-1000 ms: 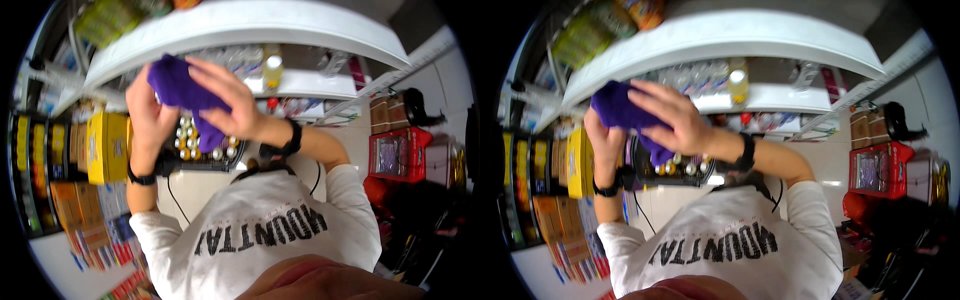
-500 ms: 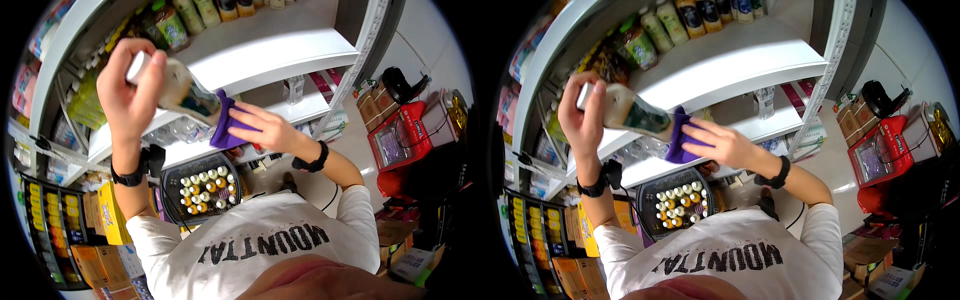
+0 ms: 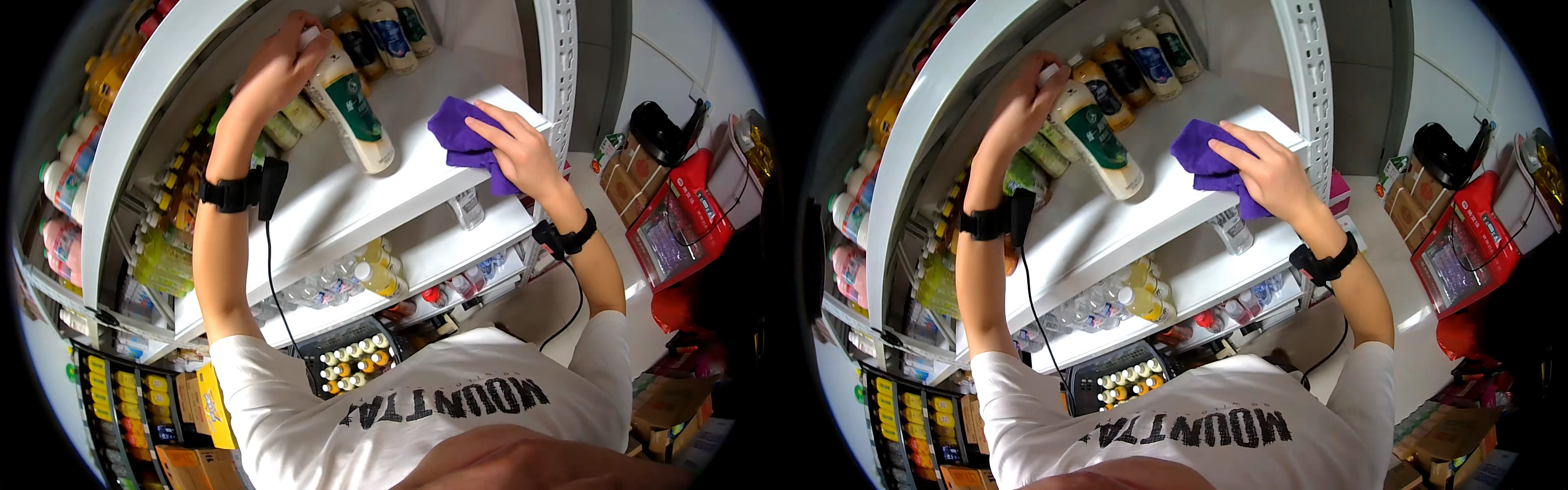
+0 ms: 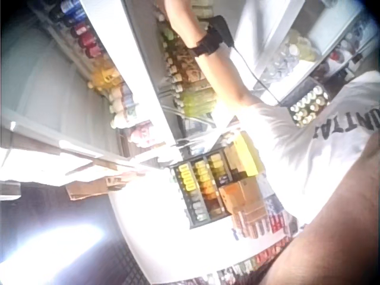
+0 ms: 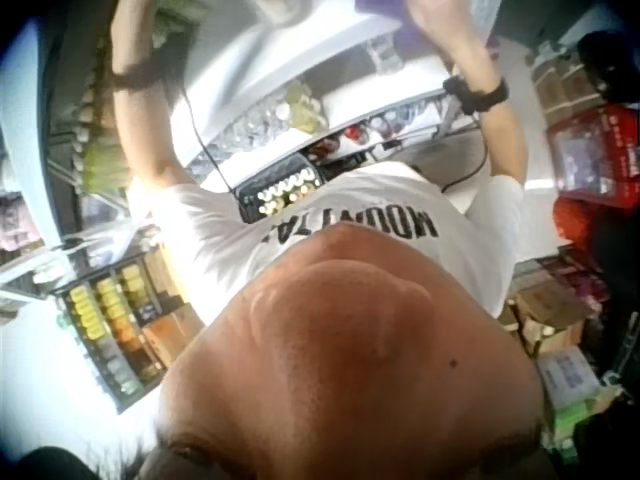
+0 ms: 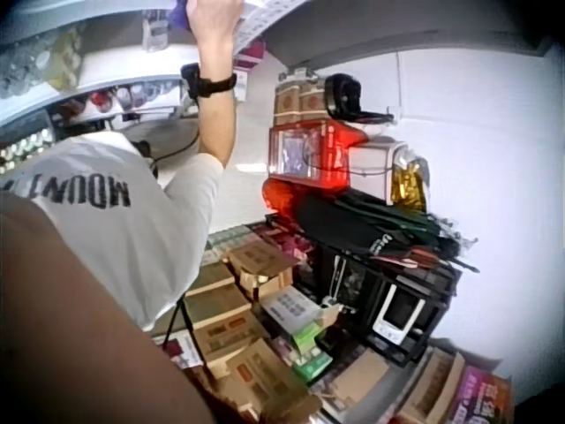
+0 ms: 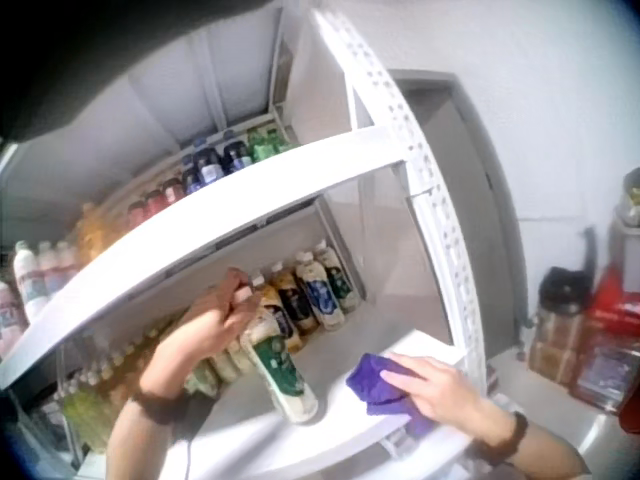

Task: The person takes bottles from a black basket, wipes them with a purple cloth, and places them on a white shelf. They repeat this process for multiple bottles, arranging them in rows on the shelf.

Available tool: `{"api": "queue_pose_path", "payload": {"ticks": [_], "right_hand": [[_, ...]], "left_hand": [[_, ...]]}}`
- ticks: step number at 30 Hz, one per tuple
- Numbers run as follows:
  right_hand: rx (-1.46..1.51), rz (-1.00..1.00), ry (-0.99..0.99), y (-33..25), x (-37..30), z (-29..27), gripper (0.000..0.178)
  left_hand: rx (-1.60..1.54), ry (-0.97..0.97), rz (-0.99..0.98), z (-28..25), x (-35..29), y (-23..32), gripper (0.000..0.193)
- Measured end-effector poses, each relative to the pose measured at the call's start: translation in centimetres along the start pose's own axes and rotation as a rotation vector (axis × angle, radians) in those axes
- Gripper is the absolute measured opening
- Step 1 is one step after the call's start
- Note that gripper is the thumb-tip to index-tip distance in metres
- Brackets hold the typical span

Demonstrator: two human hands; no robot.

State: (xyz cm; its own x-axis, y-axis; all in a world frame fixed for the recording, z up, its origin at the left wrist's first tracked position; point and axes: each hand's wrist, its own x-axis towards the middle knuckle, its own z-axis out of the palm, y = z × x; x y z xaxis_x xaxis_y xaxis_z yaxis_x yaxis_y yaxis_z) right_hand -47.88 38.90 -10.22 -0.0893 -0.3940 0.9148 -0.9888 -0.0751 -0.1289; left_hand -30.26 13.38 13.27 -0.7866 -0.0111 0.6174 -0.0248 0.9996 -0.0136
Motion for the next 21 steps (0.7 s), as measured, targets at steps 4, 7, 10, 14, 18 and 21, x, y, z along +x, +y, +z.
{"api": "queue_pose_path", "payload": {"ticks": [4, 7, 10, 14, 18, 21], "right_hand": [[0.19, 0.048, -0.015, 1.3, -0.1, -0.1, 0.048], [0.202, 0.043, -0.092, 3.1, 0.4, -0.2, 0.042], [0.255, 0.099, -0.197, 3.9, 1.3, -0.3, 0.037], [0.334, 0.161, -0.271, 4.1, 1.9, -0.4, 0.038], [0.323, 0.174, -0.249, 4.3, 1.6, -0.4, 0.037], [0.32, 0.154, -0.227, 4.5, 1.5, -0.2, 0.035]], "left_hand": [[0.03, -0.143, 0.035, 3.2, 4.5, -2.5, 0.037], [0.014, -0.136, 0.138, 6.4, 7.3, -3.1, 0.035], [0.039, -0.136, 0.16, 9.4, 10.1, -4.5, 0.035], [0.071, -0.126, 0.228, 12.2, 12.4, -6.4, 0.037], [0.062, -0.212, 0.075, 13.6, 13.6, -5.6, 0.051], [0.069, -0.288, -0.068, 13.9, 14.3, -5.2, 0.063]]}}
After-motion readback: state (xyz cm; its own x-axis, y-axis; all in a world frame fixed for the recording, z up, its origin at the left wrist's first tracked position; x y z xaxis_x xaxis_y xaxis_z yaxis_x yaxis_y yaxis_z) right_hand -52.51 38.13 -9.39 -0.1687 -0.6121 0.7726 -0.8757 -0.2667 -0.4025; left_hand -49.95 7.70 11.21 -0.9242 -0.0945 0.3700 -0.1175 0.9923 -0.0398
